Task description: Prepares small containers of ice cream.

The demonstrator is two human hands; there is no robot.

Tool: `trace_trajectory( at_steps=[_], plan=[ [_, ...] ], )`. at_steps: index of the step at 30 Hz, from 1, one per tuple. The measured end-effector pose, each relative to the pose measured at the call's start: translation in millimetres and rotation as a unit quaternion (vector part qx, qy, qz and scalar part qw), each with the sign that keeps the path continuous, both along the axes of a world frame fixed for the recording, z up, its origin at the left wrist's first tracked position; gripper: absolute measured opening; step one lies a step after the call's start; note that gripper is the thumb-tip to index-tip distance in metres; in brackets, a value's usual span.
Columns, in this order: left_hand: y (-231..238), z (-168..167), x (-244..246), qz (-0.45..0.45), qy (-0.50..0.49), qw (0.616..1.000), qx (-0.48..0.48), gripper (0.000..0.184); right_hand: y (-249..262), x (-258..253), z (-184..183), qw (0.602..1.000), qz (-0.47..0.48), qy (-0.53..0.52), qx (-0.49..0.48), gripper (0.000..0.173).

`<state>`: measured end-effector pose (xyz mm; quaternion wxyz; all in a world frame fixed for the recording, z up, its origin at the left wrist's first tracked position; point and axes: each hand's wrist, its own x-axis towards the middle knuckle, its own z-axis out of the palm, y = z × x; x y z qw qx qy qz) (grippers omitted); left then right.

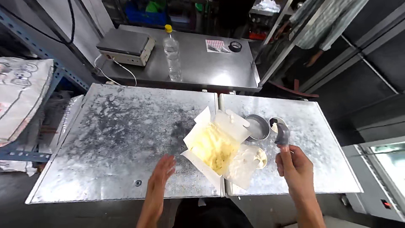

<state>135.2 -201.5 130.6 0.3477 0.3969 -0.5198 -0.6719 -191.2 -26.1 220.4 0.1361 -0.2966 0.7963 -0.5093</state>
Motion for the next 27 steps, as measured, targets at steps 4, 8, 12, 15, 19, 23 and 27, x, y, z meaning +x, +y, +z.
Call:
trace_trajectory(
  at_steps=[4,8,12,15,19,23,27],
  plan=[
    [-58.7,22.3,-47.8,-0.104,-0.05,0.993,-0.004,0.078,-28.1,18.4,9.4,0.998,0.051,0.044,0.0,0.025],
    [-55.9,22.1,-56.5,-0.164,-0.052,0.984,0.037,0.101,-37.9,29.4,19.1,0.997,0.067,0.036,-0.021,0.023],
    [-38.5,-1.7,-40.3,-0.24,-0.07,0.966,0.059,0.097,-36.0,32.5,16.2,0.99,0.111,0.072,0.053,0.026],
    [-29.0,-10.2,-51.8,-0.279,-0.091,0.955,0.033,0.068,-56.0,41.7,18.7,0.954,0.199,0.117,0.192,0.032],
    [-26.8,-0.6,-77.6,-0.223,-0.184,0.956,0.05,0.06,-107.2,58.5,5.0,0.877,0.243,0.133,0.394,0.035],
    [-26.0,3.7,-89.2,-0.222,-0.211,0.946,0.103,0.063,-143.5,75.0,-32.4,0.837,0.222,0.159,0.475,0.036],
    [-23.2,1.2,-89.2,-0.227,-0.215,0.946,0.089,0.049,-152.3,88.7,-59.0,0.825,0.211,0.176,0.493,0.034]
  ],
)
